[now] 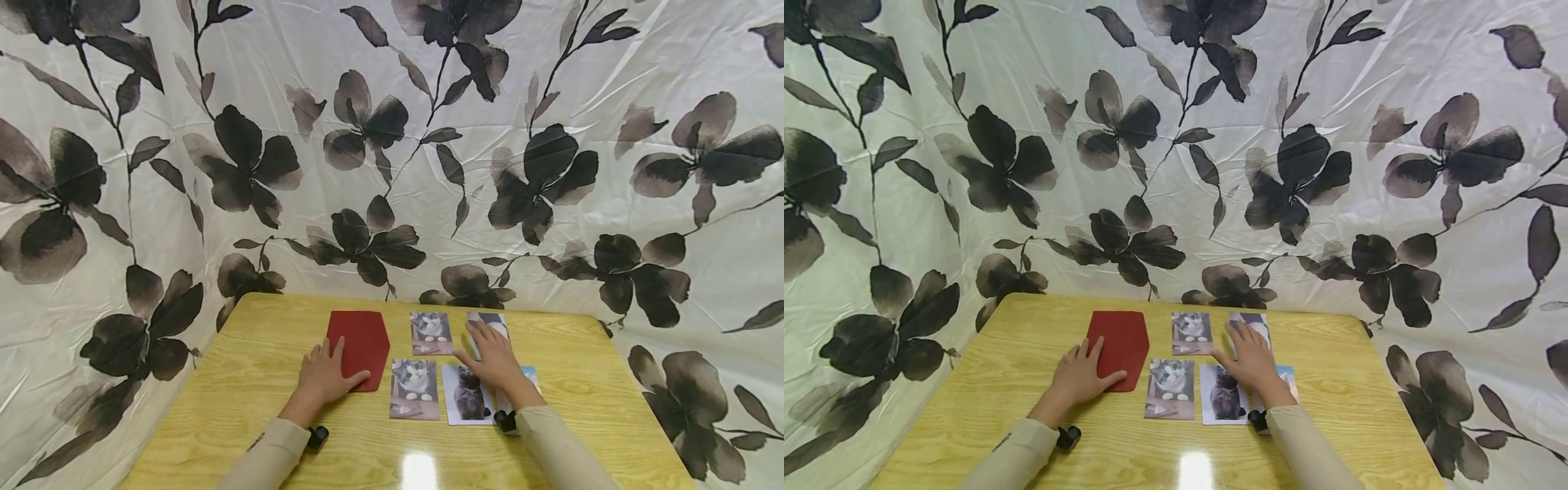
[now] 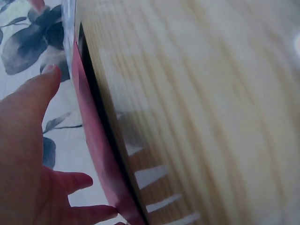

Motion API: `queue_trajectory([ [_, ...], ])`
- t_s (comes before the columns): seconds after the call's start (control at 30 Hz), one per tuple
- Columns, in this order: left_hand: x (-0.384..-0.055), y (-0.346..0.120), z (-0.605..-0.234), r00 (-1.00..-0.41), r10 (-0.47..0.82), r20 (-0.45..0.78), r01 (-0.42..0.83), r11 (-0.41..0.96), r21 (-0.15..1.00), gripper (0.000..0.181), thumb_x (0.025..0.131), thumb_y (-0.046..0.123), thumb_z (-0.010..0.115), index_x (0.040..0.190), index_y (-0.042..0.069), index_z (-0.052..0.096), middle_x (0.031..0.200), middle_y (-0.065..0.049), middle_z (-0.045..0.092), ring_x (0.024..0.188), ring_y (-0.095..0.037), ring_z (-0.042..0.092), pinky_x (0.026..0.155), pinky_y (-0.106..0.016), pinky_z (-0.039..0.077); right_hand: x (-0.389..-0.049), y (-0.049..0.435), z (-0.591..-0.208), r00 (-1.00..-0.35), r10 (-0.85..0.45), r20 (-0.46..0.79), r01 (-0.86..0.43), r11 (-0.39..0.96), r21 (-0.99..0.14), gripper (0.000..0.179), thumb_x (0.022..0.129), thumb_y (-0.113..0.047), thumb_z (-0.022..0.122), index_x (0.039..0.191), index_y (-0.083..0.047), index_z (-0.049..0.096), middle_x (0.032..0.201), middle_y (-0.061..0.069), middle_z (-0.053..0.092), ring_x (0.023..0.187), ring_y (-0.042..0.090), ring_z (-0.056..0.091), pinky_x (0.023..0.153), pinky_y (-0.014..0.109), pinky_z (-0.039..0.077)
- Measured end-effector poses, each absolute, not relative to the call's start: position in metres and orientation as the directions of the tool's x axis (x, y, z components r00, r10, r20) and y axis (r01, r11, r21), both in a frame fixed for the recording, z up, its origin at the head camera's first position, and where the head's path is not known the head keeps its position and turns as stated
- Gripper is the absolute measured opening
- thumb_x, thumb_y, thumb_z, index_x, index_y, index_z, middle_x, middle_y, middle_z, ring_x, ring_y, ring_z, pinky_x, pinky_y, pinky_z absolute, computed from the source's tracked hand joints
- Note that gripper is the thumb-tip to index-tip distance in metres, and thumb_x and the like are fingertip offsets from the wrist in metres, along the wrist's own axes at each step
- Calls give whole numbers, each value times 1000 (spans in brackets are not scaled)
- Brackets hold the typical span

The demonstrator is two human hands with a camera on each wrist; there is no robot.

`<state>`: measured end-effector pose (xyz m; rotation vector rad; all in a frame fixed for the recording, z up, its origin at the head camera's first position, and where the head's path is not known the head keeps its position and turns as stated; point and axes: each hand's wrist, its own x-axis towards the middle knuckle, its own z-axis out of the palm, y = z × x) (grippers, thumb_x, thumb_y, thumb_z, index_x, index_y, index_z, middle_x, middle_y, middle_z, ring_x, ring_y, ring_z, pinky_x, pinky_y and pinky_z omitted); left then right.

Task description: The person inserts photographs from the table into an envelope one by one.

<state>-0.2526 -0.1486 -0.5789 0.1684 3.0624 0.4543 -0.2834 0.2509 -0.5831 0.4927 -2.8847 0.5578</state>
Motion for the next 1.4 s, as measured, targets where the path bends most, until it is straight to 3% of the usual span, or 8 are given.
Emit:
queue_trajectory([
  [0.4, -255, -144, -579, -992, 127, 17, 127, 960, 249, 103, 90, 61, 78, 163, -2, 39, 164, -33, 38, 144, -54, 41, 114, -62, 43, -295, 234, -585, -952, -271, 139, -304, 871, -385, 77, 105, -53, 64, 162, -5, 45, 167, 27, 38, 153, 50, 34, 120, 73, 25],
  [0.6, -258, -142, -576, -997, 77, 19, 80, 964, 255, 113, 85, 63, 82, 160, -8, 38, 157, -34, 45, 138, -50, 45, 107, -59, 50, -302, 228, -587, -950, -271, 153, -310, 870, -384, 75, 105, -51, 65, 157, 0, 51, 157, 28, 48, 145, 50, 42, 117, 69, 33],
  [0.93, -259, -141, -573, -999, -14, 34, -4, 962, 272, 121, 78, 63, 89, 156, -14, 39, 133, -38, 51, 121, -49, 50, 96, -57, 53, -306, 216, -588, -944, -276, 181, -323, 884, -339, 53, 101, -46, 72, 127, 1, 72, 119, 20, 62, 112, 41, 55, 100, 61, 46],
  [1.13, -259, -142, -569, -996, -81, 40, -66, 954, 291, 123, 73, 62, 93, 151, -16, 41, 124, -39, 51, 115, -50, 52, 95, -59, 51, -307, 209, -588, -963, -219, 156, -263, 892, -368, 52, 99, -48, 75, 120, -1, 70, 114, 17, 61, 110, 39, 55, 102, 58, 46],
  [1.4, -259, -144, -568, -990, -142, 1, -136, 951, 279, 112, 69, 68, 93, 127, -19, 51, 108, -36, 52, 105, -48, 55, 86, -56, 53, -306, 200, -588, -977, -142, 158, -194, 898, -395, 48, 95, -49, 80, 99, -5, 63, 98, 12, 57, 94, 34, 52, 97, 57, 45],
])
